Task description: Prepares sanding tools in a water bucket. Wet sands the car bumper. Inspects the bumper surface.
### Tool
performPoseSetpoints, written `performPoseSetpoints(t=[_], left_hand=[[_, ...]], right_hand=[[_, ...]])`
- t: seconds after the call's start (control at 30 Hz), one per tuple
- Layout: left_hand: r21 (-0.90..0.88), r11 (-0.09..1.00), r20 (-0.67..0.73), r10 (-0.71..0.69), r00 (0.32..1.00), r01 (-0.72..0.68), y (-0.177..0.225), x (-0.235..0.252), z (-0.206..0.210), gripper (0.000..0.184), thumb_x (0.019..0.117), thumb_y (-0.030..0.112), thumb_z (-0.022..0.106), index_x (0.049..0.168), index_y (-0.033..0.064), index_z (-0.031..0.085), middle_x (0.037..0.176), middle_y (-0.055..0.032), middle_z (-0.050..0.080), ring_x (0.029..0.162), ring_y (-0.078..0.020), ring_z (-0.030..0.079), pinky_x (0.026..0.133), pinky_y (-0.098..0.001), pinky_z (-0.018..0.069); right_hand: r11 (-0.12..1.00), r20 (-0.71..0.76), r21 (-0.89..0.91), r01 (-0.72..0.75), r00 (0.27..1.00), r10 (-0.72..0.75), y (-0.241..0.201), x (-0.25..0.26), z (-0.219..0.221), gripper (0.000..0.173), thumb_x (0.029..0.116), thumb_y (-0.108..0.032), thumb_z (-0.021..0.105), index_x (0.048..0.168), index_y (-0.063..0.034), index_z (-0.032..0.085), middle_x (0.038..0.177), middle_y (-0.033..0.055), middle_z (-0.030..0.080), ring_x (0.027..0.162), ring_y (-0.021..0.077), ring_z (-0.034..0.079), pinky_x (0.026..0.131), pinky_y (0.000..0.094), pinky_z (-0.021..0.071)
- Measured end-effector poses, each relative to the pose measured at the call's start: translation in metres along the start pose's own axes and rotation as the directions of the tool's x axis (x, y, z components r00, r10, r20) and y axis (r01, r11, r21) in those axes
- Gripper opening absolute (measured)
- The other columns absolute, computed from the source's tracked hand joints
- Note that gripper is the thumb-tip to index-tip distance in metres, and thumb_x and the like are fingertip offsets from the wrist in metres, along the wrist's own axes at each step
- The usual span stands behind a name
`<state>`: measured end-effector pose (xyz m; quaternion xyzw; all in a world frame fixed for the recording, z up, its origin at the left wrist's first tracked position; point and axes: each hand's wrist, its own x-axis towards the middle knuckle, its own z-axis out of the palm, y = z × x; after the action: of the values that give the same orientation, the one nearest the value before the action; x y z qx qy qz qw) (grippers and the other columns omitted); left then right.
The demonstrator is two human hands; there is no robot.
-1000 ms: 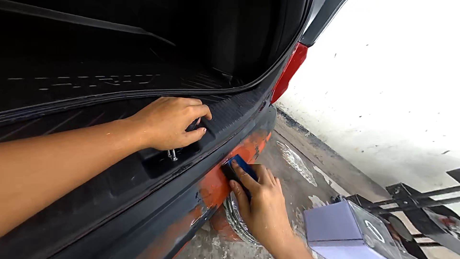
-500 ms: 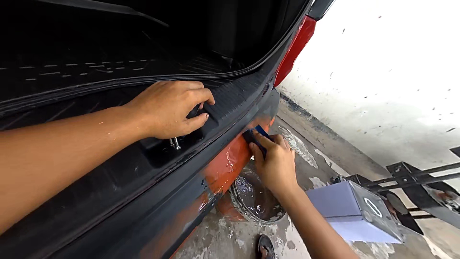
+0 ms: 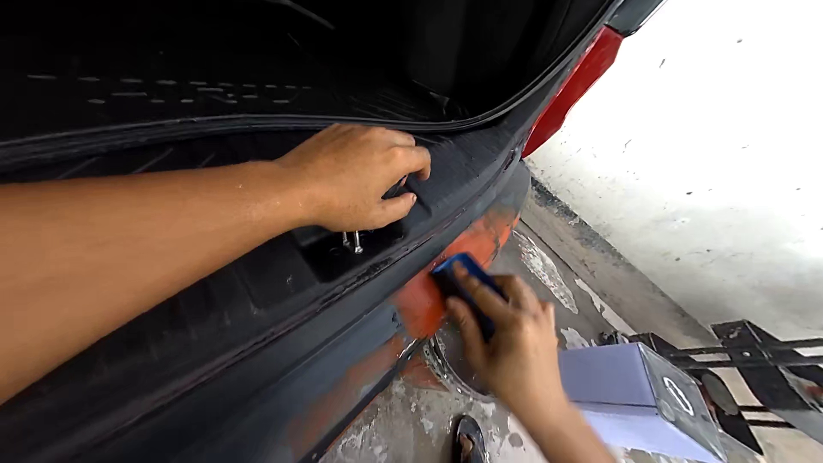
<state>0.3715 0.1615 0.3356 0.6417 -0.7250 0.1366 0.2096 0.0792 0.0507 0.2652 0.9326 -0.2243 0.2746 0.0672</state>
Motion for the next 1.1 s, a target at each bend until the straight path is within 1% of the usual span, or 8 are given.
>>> performPoseSetpoints(t=[0.13, 0.27, 0.33, 0.43, 0.63, 0.77, 0.9, 1.1], left_hand=[[-0.004, 1.000, -0.001, 0.029, 1.000, -0.029, 0.002, -0.003, 0.001, 0.032, 0.0973, 0.039, 0.053, 0.119, 0.0202, 0.068, 0.101, 0.0011, 0.066, 0.088, -0.0159, 0.065, 0.073, -0.0432, 0.0538], [0.011, 1.000, -0.017, 0.024, 1.000, -0.023, 0.001, 0.000, 0.001, 0.032, 0.0975, 0.040, 0.053, 0.118, 0.0214, 0.069, 0.100, 0.0017, 0.066, 0.087, -0.0147, 0.065, 0.071, -0.0408, 0.0543], [0.012, 1.000, -0.015, 0.024, 1.000, -0.024, -0.002, 0.000, 0.000, 0.032, 0.0981, 0.039, 0.053, 0.118, 0.0206, 0.069, 0.101, 0.0008, 0.066, 0.088, -0.0154, 0.066, 0.072, -0.0411, 0.0543], [0.007, 0.999, 0.004, 0.033, 0.999, -0.033, 0.001, -0.002, 0.001, 0.032, 0.0980, 0.039, 0.052, 0.119, 0.0202, 0.069, 0.100, 0.0009, 0.066, 0.087, -0.0159, 0.065, 0.073, -0.0428, 0.0539], [0.012, 1.000, 0.008, 0.017, 1.000, -0.017, -0.004, 0.000, 0.000, 0.032, 0.0983, 0.039, 0.052, 0.120, 0.0210, 0.068, 0.101, 0.0015, 0.066, 0.087, -0.0149, 0.065, 0.073, -0.0416, 0.0543], [0.019, 0.999, 0.012, 0.037, 0.999, -0.037, -0.001, -0.001, 0.000, 0.033, 0.0972, 0.039, 0.051, 0.118, 0.0197, 0.068, 0.101, 0.0004, 0.066, 0.088, -0.0167, 0.065, 0.073, -0.0441, 0.0535], [0.024, 1.000, 0.017, 0.010, 1.000, -0.010, -0.002, 0.000, 0.000, 0.034, 0.0976, 0.041, 0.051, 0.120, 0.0221, 0.068, 0.101, 0.0025, 0.066, 0.088, -0.0146, 0.065, 0.074, -0.0425, 0.0540], [0.016, 0.999, 0.015, 0.032, 0.999, -0.032, 0.001, -0.001, -0.001, 0.034, 0.0971, 0.040, 0.051, 0.119, 0.0203, 0.068, 0.103, 0.0005, 0.067, 0.092, -0.0175, 0.066, 0.075, -0.0457, 0.0540]], right_hand=[[0.972, 0.073, -0.055, -0.230, 0.970, 0.234, 0.022, 0.026, 0.008, 0.040, 0.1009, -0.041, 0.057, 0.132, -0.0216, 0.071, 0.109, 0.0193, 0.068, 0.098, 0.0397, 0.064, 0.078, 0.0641, 0.0480], [1.000, 0.002, 0.002, -0.016, 1.000, 0.016, -0.019, -0.003, -0.001, 0.041, 0.1003, -0.046, 0.051, 0.129, -0.0275, 0.074, 0.108, 0.0075, 0.069, 0.096, 0.0257, 0.064, 0.077, 0.0494, 0.0483], [1.000, 0.000, 0.006, 0.016, 1.000, -0.016, 0.005, 0.005, 0.005, 0.038, 0.0991, -0.047, 0.054, 0.128, -0.0316, 0.074, 0.105, 0.0072, 0.070, 0.093, 0.0263, 0.066, 0.075, 0.0533, 0.0489], [0.988, 0.048, -0.022, -0.155, 0.987, 0.156, 0.032, 0.024, 0.012, 0.039, 0.0992, -0.041, 0.057, 0.131, -0.0238, 0.072, 0.111, 0.0164, 0.068, 0.099, 0.0370, 0.064, 0.079, 0.0639, 0.0457], [0.997, 0.029, 0.049, 0.055, 0.998, -0.057, -0.002, 0.003, 0.000, 0.038, 0.1008, -0.043, 0.051, 0.130, -0.0319, 0.073, 0.111, 0.0040, 0.069, 0.098, 0.0222, 0.064, 0.079, 0.0510, 0.0459], [0.992, 0.060, -0.002, -0.125, 0.990, 0.125, 0.018, 0.020, 0.007, 0.038, 0.1005, -0.036, 0.057, 0.133, -0.0227, 0.071, 0.113, 0.0137, 0.067, 0.103, 0.0343, 0.063, 0.084, 0.0626, 0.0446], [1.000, 0.025, 0.026, 0.002, 1.000, -0.002, -0.020, -0.002, -0.001, 0.039, 0.1016, -0.042, 0.050, 0.133, -0.0303, 0.071, 0.109, 0.0042, 0.066, 0.098, 0.0230, 0.061, 0.080, 0.0495, 0.0449], [0.989, 0.055, -0.022, -0.147, 0.987, 0.148, -0.005, 0.014, 0.002, 0.039, 0.1017, -0.039, 0.055, 0.134, -0.0227, 0.070, 0.110, 0.0139, 0.066, 0.099, 0.0330, 0.063, 0.080, 0.0597, 0.0457]])
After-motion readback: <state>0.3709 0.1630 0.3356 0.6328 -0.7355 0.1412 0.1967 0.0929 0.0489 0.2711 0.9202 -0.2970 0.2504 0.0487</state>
